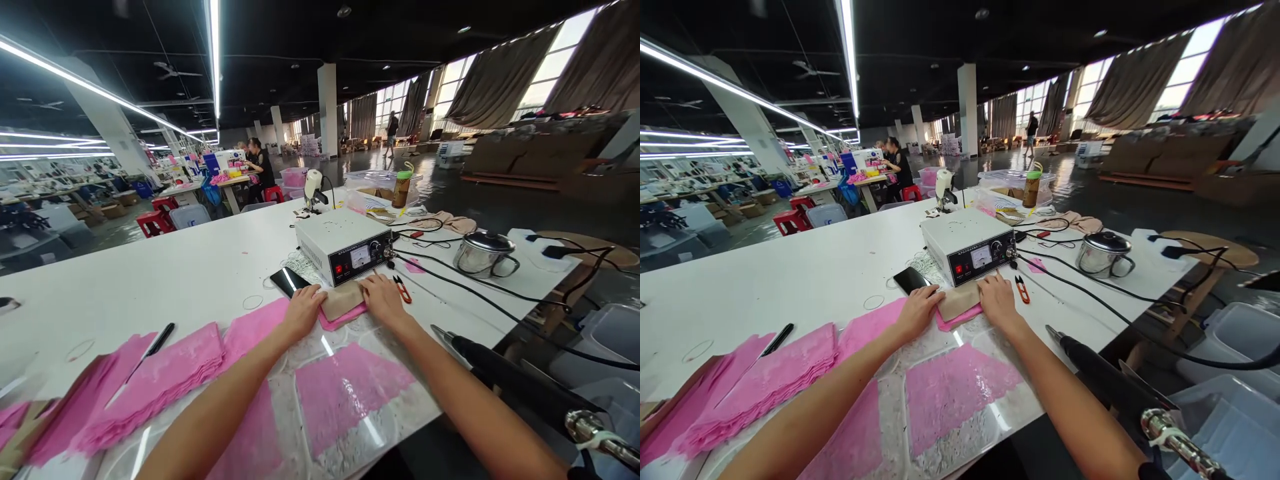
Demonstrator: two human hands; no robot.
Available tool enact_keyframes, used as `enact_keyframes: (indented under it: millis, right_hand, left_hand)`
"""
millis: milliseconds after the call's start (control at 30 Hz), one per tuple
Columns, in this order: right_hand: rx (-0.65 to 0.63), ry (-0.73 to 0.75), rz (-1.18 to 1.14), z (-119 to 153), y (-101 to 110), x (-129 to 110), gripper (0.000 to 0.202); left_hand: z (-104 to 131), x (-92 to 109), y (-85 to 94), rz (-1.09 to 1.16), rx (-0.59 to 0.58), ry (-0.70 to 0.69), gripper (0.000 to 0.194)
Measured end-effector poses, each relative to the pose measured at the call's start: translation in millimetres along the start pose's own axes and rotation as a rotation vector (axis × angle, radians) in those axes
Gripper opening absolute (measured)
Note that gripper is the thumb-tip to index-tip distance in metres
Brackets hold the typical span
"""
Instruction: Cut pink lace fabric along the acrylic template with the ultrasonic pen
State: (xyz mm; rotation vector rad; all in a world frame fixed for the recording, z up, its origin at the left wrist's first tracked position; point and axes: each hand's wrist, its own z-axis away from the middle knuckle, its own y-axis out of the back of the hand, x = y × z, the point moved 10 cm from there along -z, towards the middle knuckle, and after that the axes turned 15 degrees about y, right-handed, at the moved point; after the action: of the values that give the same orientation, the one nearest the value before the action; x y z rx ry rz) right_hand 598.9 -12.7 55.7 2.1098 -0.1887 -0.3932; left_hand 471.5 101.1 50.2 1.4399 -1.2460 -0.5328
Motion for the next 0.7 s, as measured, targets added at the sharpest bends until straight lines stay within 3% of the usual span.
enact_keyframes:
  millis: [200, 333, 433, 567, 700]
  right_hand:
    - [0.300, 0.072, -0.114, -0.6, 23.4, -2.2, 0.034]
    - [0.483, 0.063, -0.194, 17.4, 40.4, 3.5, 0.029]
    - [0.473, 0.047, -0.265, 21.6, 32.5, 10.6, 0.023]
    - [0.337, 0.036, -0.361, 15.5, 6.0, 11.1, 0.019]
    - [0.261, 0.011, -0.417, 12.6, -6.4, 6.5, 0.021]
  left_hand:
    - [-24.0, -16.4, 3.6, 0.240, -0.017, 0.127, 0.031]
    - [-28.8, -46.7, 15.0, 0.439, 0.003, 0.305, 0.031]
    - [-19.5, -88.4, 23.7, 0.595, 0.006, 0.505, 0.032]
    - [6.7, -152.4, 27.9, 0.782, 0.016, 0.817, 0.034]
    - [27.5, -186.3, 21.7, 0.891, 0.036, 1.049, 0.035]
